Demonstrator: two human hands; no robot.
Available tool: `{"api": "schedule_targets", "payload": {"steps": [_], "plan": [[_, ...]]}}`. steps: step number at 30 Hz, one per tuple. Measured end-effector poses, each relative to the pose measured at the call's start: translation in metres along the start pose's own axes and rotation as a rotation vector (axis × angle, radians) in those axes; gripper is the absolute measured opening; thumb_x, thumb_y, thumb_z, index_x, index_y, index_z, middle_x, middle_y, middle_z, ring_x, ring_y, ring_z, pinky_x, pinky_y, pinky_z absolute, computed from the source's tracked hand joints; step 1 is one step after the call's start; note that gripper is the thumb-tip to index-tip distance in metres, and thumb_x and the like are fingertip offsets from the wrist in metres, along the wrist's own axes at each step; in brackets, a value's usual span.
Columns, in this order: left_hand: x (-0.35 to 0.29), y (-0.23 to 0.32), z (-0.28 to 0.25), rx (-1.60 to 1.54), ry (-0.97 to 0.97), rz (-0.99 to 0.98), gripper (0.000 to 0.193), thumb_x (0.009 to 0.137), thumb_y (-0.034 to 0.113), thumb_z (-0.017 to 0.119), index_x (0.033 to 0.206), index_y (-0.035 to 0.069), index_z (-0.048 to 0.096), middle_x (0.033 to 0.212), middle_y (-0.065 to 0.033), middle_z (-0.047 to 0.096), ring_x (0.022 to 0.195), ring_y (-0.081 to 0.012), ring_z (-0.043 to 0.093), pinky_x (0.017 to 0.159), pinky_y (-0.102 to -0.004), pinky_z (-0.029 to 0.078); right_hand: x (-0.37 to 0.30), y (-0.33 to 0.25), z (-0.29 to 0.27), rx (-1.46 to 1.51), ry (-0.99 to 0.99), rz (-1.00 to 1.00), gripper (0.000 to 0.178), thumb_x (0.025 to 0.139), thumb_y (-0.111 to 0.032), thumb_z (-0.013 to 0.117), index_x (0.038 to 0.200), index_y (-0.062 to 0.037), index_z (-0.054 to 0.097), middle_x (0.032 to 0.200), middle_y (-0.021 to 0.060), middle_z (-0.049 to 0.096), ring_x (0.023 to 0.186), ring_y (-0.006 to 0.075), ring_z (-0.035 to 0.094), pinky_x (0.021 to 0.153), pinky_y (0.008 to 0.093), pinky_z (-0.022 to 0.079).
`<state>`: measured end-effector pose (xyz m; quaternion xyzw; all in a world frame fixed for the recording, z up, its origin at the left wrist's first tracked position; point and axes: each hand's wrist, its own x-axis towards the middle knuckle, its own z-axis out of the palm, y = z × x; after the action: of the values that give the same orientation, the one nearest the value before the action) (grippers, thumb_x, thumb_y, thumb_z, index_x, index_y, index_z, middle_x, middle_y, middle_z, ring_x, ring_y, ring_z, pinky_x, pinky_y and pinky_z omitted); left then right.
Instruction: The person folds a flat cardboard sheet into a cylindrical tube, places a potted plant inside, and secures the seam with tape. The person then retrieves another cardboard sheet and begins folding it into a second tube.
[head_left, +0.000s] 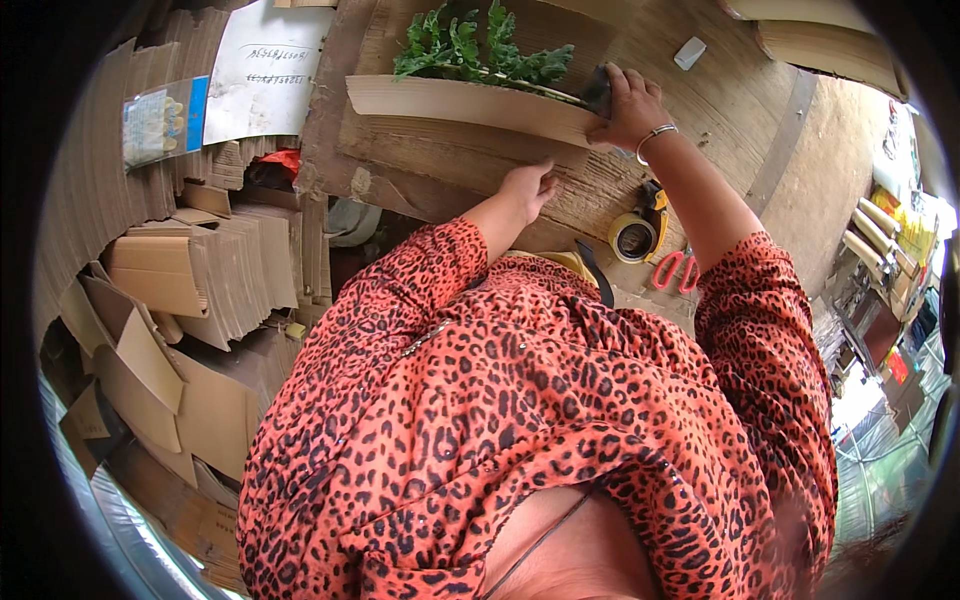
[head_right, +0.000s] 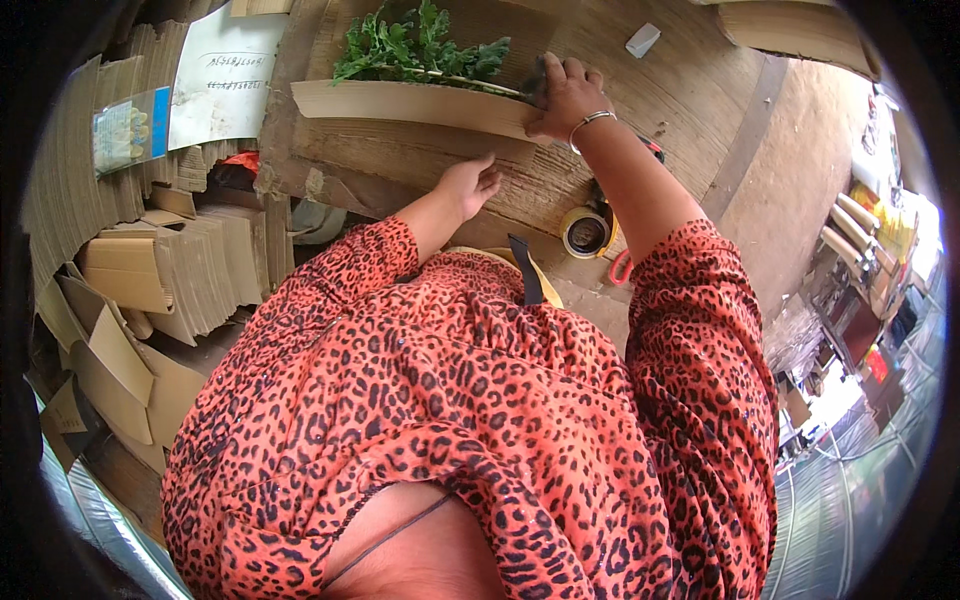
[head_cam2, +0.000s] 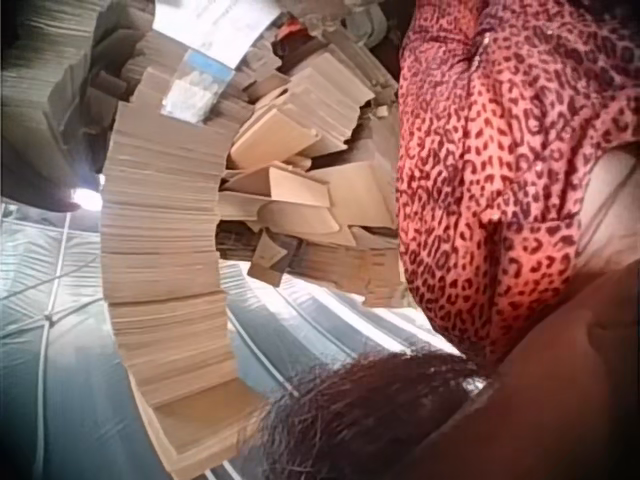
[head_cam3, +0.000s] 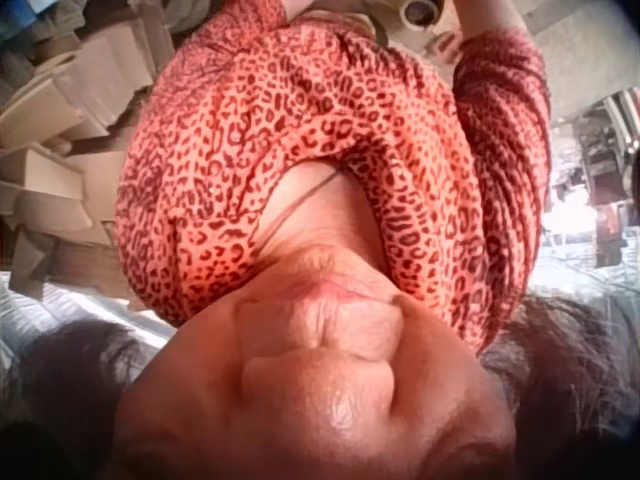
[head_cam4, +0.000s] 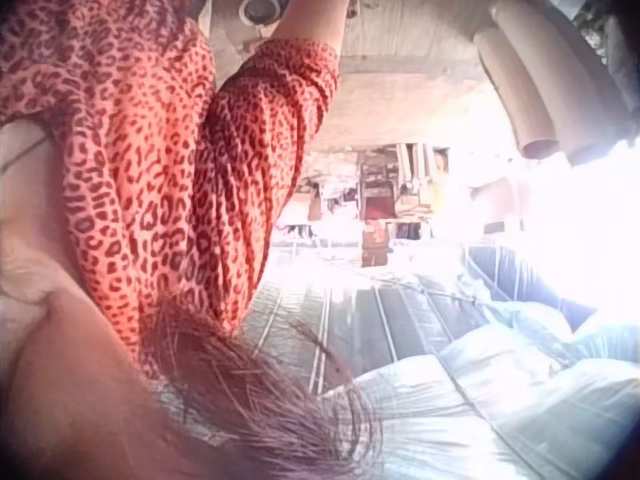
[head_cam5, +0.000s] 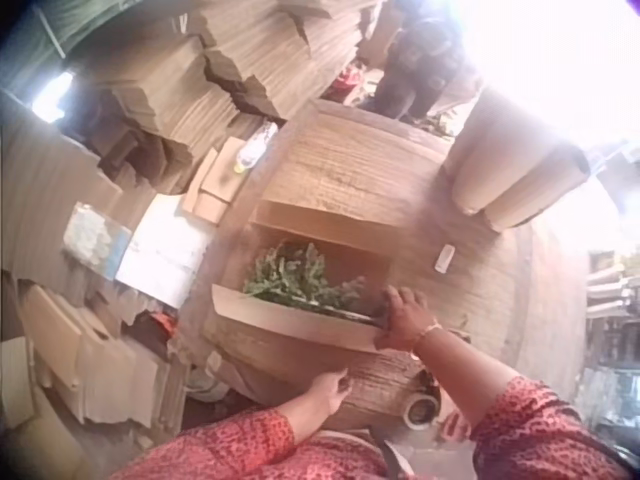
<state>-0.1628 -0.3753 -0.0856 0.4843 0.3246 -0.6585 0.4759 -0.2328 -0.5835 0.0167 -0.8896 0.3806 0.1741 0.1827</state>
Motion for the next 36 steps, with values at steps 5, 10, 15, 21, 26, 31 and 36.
{"api": "schedule_targets", "payload": {"steps": [5,10,15,21,26,31,36], "plan": [[0.008,-0.01,-0.002,-0.27,0.117,0.055,0.012,0.094,0.011,0.061,0.101,0.004,0.054,0.095,-0.0083,0.053,0.093,-0.0256,0.053,0.092,-0.0395,0.047,0.001,0.005,0.007,-0.005,0.051,0.001,0.112,0.053,-0.038,0.087,0.148,-0.0191,0.031,0.14,0.0136,0.044,0.125,0.0465,0.042,0.102,0.0496,0.045],[0.006,0.003,0.014,-0.412,0.149,0.127,0.008,0.093,0.007,0.059,0.099,0.003,0.055,0.094,-0.0101,0.056,0.091,-0.0273,0.055,0.088,-0.0382,0.053,0.008,-0.003,0.004,-0.014,0.027,0.028,0.111,0.054,-0.038,0.087,0.148,-0.0208,0.031,0.143,0.0129,0.043,0.127,0.0456,0.041,0.103,0.0491,0.044],[-0.007,0.001,0.009,-0.48,0.025,0.138,0.012,0.092,0.008,0.062,0.102,0.003,0.058,0.097,-0.0107,0.057,0.089,-0.0256,0.058,0.085,-0.0357,0.055,0.01,-0.006,-0.001,-0.007,-0.01,0.043,0.113,0.054,-0.037,0.089,0.149,-0.0212,0.03,0.144,0.013,0.042,0.13,0.0447,0.039,0.106,0.0482,0.043],[-0.007,0.027,0.052,-0.219,-0.026,0.09,0.015,0.096,0.007,0.055,0.11,0.001,0.054,0.103,-0.0126,0.059,0.098,-0.0289,0.059,0.085,-0.0419,0.057,0.021,-0.007,0.0,-0.021,0.001,0.027,0.114,0.053,-0.037,0.089,0.15,-0.0213,0.03,0.144,0.0112,0.042,0.131,0.0431,0.039,0.106,0.0481,0.043],[0.013,0.025,0.049,-0.288,-0.006,0.079,0.017,0.099,0.007,0.045,0.114,0.003,0.052,0.109,-0.0152,0.058,0.095,-0.0305,0.059,0.078,-0.0436,0.059,0.036,-0.01,0.007,-0.032,-0.145,0.015,0.112,0.053,-0.036,0.089,0.148,-0.0225,0.031,0.141,0.0097,0.045,0.13,0.0424,0.04,0.104,0.0481,0.045],[0.003,-0.008,0.025,-0.27,0.059,0.126,0.019,0.096,0.004,0.044,0.111,0.004,0.054,0.106,-0.015,0.059,0.091,-0.0299,0.06,0.072,-0.0419,0.059,-0.001,-0.025,0.018,0.013,-0.117,-0.081,0.11,0.054,-0.033,0.088,0.147,-0.0225,0.03,0.138,0.0106,0.047,0.128,0.0419,0.042,0.1,0.049,0.047],[-0.019,0.002,0.017,-0.34,0.092,0.077,0.018,0.089,-0.004,0.046,0.103,-0.001,0.056,0.1,-0.0158,0.06,0.089,-0.0301,0.061,0.08,-0.0392,0.058,-0.01,-0.052,0.009,0.012,-0.171,-0.065,0.111,0.051,-0.032,0.089,0.146,-0.0188,0.032,0.135,0.0116,0.048,0.126,0.0422,0.043,0.101,0.0491,0.046]]}}
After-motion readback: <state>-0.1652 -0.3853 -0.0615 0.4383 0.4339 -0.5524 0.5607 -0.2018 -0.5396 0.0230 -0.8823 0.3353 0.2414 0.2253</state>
